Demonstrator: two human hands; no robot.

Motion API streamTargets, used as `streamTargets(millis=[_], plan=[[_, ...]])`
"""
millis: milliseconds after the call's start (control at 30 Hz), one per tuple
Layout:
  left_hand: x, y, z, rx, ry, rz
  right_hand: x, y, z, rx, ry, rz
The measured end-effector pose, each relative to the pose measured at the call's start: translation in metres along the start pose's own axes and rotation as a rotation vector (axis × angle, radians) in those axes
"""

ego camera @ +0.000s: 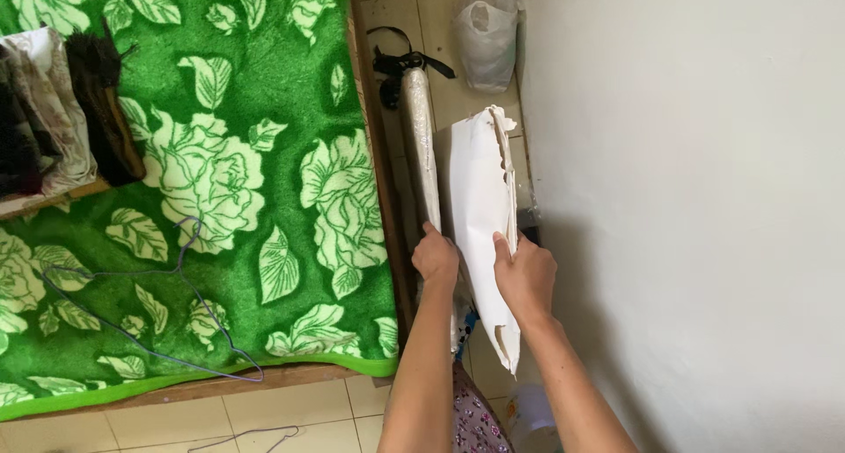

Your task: The person organizes items in a bedroom by placing folded patterned fabric into a white paper bag, discarding cardboard and plastic debris, and moving a blue jacket from a hanger to the floor. The person also picks up a plastic bag and a hanger from the floor.

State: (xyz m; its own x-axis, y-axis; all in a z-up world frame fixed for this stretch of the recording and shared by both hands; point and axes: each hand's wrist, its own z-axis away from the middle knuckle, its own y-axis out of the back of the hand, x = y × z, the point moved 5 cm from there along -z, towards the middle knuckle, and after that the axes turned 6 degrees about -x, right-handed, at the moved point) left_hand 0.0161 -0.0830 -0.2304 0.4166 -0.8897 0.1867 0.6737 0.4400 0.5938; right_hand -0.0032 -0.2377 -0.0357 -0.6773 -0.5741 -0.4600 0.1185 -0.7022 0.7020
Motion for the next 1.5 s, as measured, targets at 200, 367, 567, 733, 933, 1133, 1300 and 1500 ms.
streamTargets(millis=[200,367,567,733,933,1133,1300,1500], plan=[[0.006,0.049,0.012,0.153,-0.053,0.003,0.007,0.034,0.003,0.059,0.054,0.020],[0.053,0.122,0.038,0.250,-0.176,-0.021,0.006,0.070,0.002,0.108,0.092,0.115],[0.111,0.224,0.078,0.480,-0.316,0.045,-0.009,0.118,0.002,0.163,0.151,0.092],[0.142,0.281,0.109,0.510,-0.290,0.333,-0.029,0.155,0.003,0.199,0.204,0.123],[0.160,0.306,0.121,0.634,-0.269,0.412,-0.050,0.187,0.008,0.234,0.264,0.112],[0.145,0.291,0.125,0.536,-0.171,0.390,-0.066,0.199,0.011,0.196,0.229,0.052],[0.138,0.290,0.123,0.524,-0.154,0.403,-0.080,0.203,0.013,0.216,0.233,0.062],[0.145,0.317,0.093,0.550,-0.150,0.381,-0.108,0.207,-0.007,0.224,0.280,0.025]])
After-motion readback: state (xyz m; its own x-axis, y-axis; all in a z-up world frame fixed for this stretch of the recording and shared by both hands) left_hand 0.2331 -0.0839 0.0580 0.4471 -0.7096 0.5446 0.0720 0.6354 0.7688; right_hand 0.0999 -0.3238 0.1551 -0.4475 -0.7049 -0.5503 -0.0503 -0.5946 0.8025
